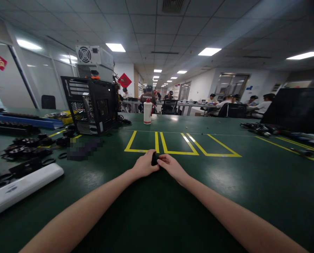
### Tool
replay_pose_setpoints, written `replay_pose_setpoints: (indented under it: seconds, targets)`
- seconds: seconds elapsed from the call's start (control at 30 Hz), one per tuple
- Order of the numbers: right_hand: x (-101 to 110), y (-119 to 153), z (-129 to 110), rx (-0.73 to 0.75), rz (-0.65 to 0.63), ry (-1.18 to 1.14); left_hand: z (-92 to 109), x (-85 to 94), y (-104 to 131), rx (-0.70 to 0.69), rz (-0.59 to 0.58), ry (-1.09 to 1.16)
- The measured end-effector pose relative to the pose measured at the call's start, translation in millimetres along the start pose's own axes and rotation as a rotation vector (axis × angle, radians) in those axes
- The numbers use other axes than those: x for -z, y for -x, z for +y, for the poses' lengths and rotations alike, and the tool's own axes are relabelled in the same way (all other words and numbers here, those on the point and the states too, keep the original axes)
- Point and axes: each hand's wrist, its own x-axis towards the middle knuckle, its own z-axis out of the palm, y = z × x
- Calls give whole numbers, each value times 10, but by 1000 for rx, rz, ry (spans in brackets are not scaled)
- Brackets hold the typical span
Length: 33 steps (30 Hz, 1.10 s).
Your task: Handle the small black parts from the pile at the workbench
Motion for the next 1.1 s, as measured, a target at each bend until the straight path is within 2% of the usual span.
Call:
replay_pose_setpoints:
  seconds: [0.13, 0.3, 0.43, 0.6, 0.73, 0.93, 1.1]
  targets:
    - [93, -113, 73, -51, 49, -175, 18, -107, -160, -102, 47, 13]
    - [156, -182, 129, -76, 4, -334, -5, -151, -172, -219, 106, -1]
    - [165, -141, 159, 24, -32, -334, 10, -108, -97, -321, 125, -9]
    - [123, -5, 158, 202, -17, -219, 63, 29, 67, -423, 75, -9]
    - [87, 101, 136, 252, -47, -147, 58, 85, 177, -513, 28, 10]
    - [53, 129, 122, 266, -43, -120, -7, 58, 199, -477, 18, 61]
    - [45, 70, 113, 251, 32, -89, -49, 41, 166, -433, 31, 154]
